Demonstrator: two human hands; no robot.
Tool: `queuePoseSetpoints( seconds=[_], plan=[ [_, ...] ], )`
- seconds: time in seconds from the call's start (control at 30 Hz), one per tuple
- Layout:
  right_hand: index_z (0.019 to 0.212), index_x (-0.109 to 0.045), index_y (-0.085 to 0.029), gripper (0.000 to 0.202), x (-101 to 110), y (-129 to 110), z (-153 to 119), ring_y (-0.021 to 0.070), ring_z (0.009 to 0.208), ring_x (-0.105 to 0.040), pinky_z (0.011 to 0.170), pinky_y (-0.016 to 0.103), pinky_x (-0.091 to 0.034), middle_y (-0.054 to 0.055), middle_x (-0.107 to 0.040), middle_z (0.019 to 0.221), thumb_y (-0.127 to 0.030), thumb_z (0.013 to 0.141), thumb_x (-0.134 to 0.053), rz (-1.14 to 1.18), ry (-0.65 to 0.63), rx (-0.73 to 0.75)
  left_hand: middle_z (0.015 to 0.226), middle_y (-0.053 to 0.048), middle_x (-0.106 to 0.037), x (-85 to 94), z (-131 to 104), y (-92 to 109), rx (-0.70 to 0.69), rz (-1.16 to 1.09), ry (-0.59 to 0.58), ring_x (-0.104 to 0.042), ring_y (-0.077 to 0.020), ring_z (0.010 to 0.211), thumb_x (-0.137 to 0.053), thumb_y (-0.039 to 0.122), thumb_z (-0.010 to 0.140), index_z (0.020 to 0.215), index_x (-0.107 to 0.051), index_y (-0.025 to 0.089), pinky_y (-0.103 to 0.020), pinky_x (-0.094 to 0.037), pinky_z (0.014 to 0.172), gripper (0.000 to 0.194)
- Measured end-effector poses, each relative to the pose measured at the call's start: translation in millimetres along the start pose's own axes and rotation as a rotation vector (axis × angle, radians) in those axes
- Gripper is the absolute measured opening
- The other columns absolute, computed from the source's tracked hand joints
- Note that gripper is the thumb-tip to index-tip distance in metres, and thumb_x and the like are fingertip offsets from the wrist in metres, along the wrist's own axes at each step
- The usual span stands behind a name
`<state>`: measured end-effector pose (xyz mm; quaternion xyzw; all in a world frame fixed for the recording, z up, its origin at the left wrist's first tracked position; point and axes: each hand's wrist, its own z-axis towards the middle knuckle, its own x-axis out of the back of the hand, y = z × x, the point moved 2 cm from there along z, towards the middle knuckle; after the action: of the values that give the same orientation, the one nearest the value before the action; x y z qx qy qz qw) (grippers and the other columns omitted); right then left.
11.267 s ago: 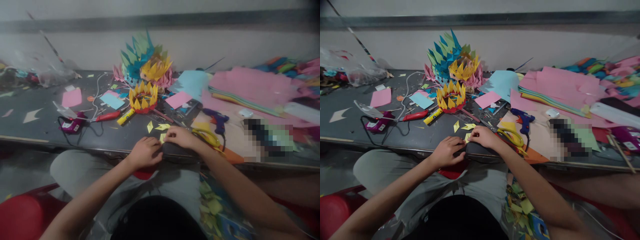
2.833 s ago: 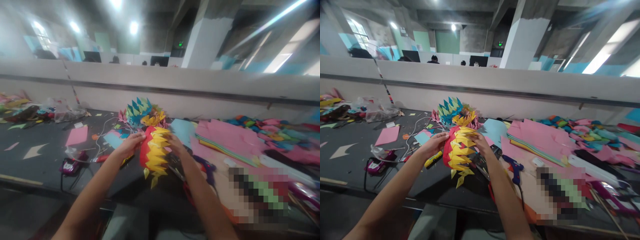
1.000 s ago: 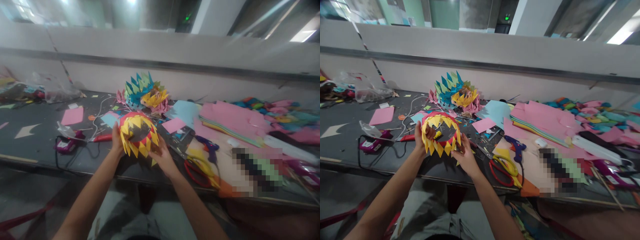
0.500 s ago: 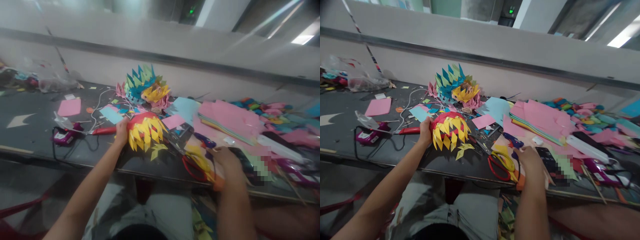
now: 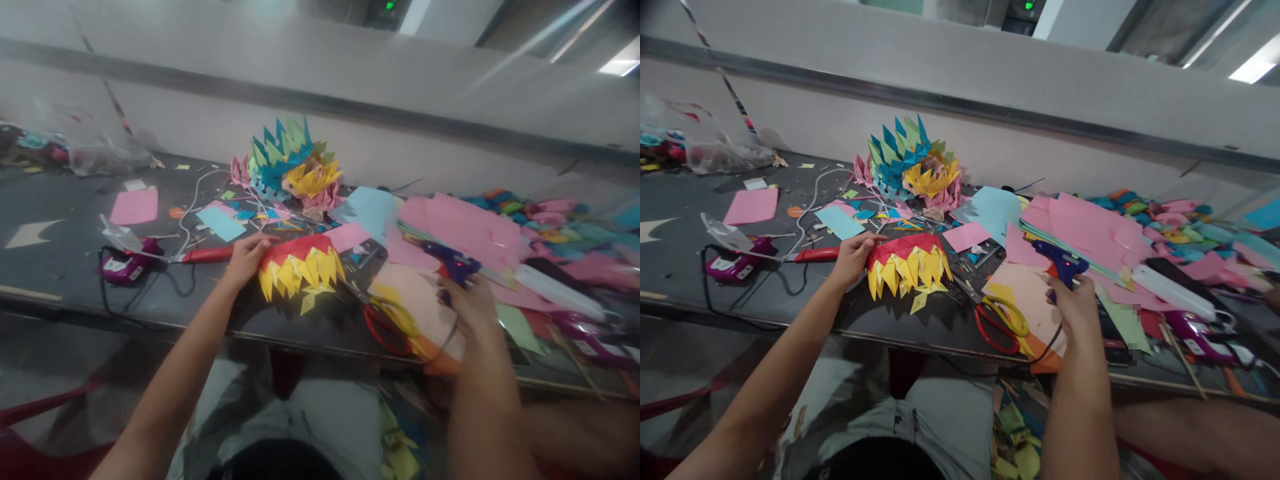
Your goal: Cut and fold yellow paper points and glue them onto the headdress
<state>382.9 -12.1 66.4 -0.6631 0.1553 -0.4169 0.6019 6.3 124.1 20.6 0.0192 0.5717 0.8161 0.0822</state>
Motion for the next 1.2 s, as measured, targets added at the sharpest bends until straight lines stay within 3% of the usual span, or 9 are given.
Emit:
queuePoseSetpoints(
  seconds=[0.17, 0.3, 0.43, 0.53, 0.67, 0.8, 1.0, 1.1, 1.2],
  plan=[
    [0.072, -0.052, -0.018, 0.024, 8.3, -8.6, -19.9, 0.0043, 0.045, -0.047, 0.042, 0.018, -0.037, -0.003, -0.049, 0.058, -0.03, 0.061, -0.069, 0.152, -0.038, -0.116, 0.066, -0.001, -0.05, -5.6, -7.7, 8.4, -0.105, 0.048, -0.206, -0.045, -0.0143, 0.065, -0.075, 0.056, 0.053, 0.08, -0.074, 0.017, -0.027, -0.035, 0.062, 0.048],
    [0.076, -0.049, -0.019, 0.031, 3.1, 0.8, -44.8, 0.0047, 0.044, -0.046, 0.04, 0.018, -0.037, -0.005, -0.049, 0.058, -0.037, 0.059, -0.067, 0.332, 0.024, -0.132, 0.076, -0.003, -0.057, -16.4, -18.2, 22.1, -0.153, 0.23, -0.38, -0.052, -0.0159, 0.073, -0.077, 0.039, 0.06, 0.07, -0.071, 0.017, -0.027, -0.04, 0.067, 0.025],
    [0.082, -0.048, -0.02, 0.038, -4.6, 15.4, -71.7, 0.0066, 0.047, -0.05, 0.042, 0.018, -0.041, -0.007, -0.054, 0.061, -0.033, 0.052, -0.068, 0.504, 0.118, -0.101, 0.083, -0.004, -0.063, -14.7, -20.5, 29.8, 0.019, 0.25, -0.484, -0.056, -0.0158, 0.071, -0.068, 0.035, 0.071, 0.096, -0.067, 0.019, -0.026, -0.043, 0.065, 0.03],
    [0.083, -0.054, -0.018, 0.035, -13.8, 23.7, -91.7, 0.0091, 0.052, -0.054, 0.042, 0.019, -0.04, -0.001, -0.063, 0.076, -0.027, 0.053, -0.069, 0.515, 0.017, -0.067, 0.086, -0.003, -0.063, -5.5, -18.7, 28.7, 0.173, 0.173, -0.519, -0.057, -0.0152, 0.071, -0.065, 0.033, 0.074, 0.109, -0.06, 0.021, -0.024, -0.043, 0.063, 0.037],
    [0.081, -0.063, -0.014, 0.025, -35.7, 27.8, -116.9, 0.0093, 0.051, -0.051, 0.044, 0.021, -0.038, 0.006, -0.066, 0.08, -0.032, 0.063, -0.065, 0.301, -0.295, -0.013, 0.075, 0.001, -0.057, 6.1, -19.0, 22.5, 0.252, 0.001, -0.416, -0.053, -0.0115, 0.067, -0.063, 0.025, 0.075, 0.084, -0.061, 0.019, -0.021, -0.041, 0.061, 0.012],
    [0.087, -0.063, -0.014, 0.029, -60.9, 21.0, -137.9, 0.0104, 0.055, -0.05, 0.05, 0.024, -0.042, 0.009, -0.066, 0.084, -0.04, 0.073, -0.059, 0.17, -0.476, 0.061, 0.071, 0.003, -0.056, 6.6, -23.3, 16.4, 0.332, -0.316, -0.232, -0.051, -0.0098, 0.064, -0.065, 0.019, 0.068, 0.077, -0.059, 0.019, -0.019, -0.04, 0.058, 0.011],
    [0.098, -0.061, -0.013, 0.036, -88.0, -1.9, -152.5, 0.0167, 0.069, -0.058, 0.067, 0.031, -0.048, 0.008, -0.067, 0.083, -0.044, 0.081, -0.052, -0.043, -0.562, 0.13, 0.085, -0.002, -0.065, -0.9, -28.4, 13.8, 0.391, -0.504, -0.151, -0.058, -0.0149, 0.076, -0.067, 0.021, 0.062, 0.084, -0.064, 0.017, -0.024, -0.045, 0.067, 0.023],
    [0.106, -0.058, -0.015, 0.035, -99.5, -20.3, -152.1, 0.0215, 0.091, -0.06, 0.083, 0.035, -0.046, 0.008, -0.067, 0.096, -0.04, 0.083, -0.049, -0.135, -0.596, 0.259, 0.088, -0.003, -0.065, 3.6, -30.7, 12.0, 0.384, -0.49, -0.133, -0.059, -0.0149, 0.077, -0.067, 0.022, 0.062, 0.088, -0.064, 0.018, -0.024, -0.045, 0.067, 0.027],
    [0.105, -0.059, -0.015, 0.033, -113.3, -36.6, -149.8, 0.024, 0.099, -0.059, 0.086, 0.036, -0.044, 0.011, -0.066, 0.102, -0.037, 0.084, -0.046, -0.251, -0.641, 0.369, 0.085, -0.002, -0.065, 10.7, -33.1, 9.6, 0.361, -0.462, -0.114, -0.059, -0.0143, 0.074, -0.067, 0.023, 0.064, 0.09, -0.063, 0.018, -0.025, -0.045, 0.069, 0.027]
  ],
)
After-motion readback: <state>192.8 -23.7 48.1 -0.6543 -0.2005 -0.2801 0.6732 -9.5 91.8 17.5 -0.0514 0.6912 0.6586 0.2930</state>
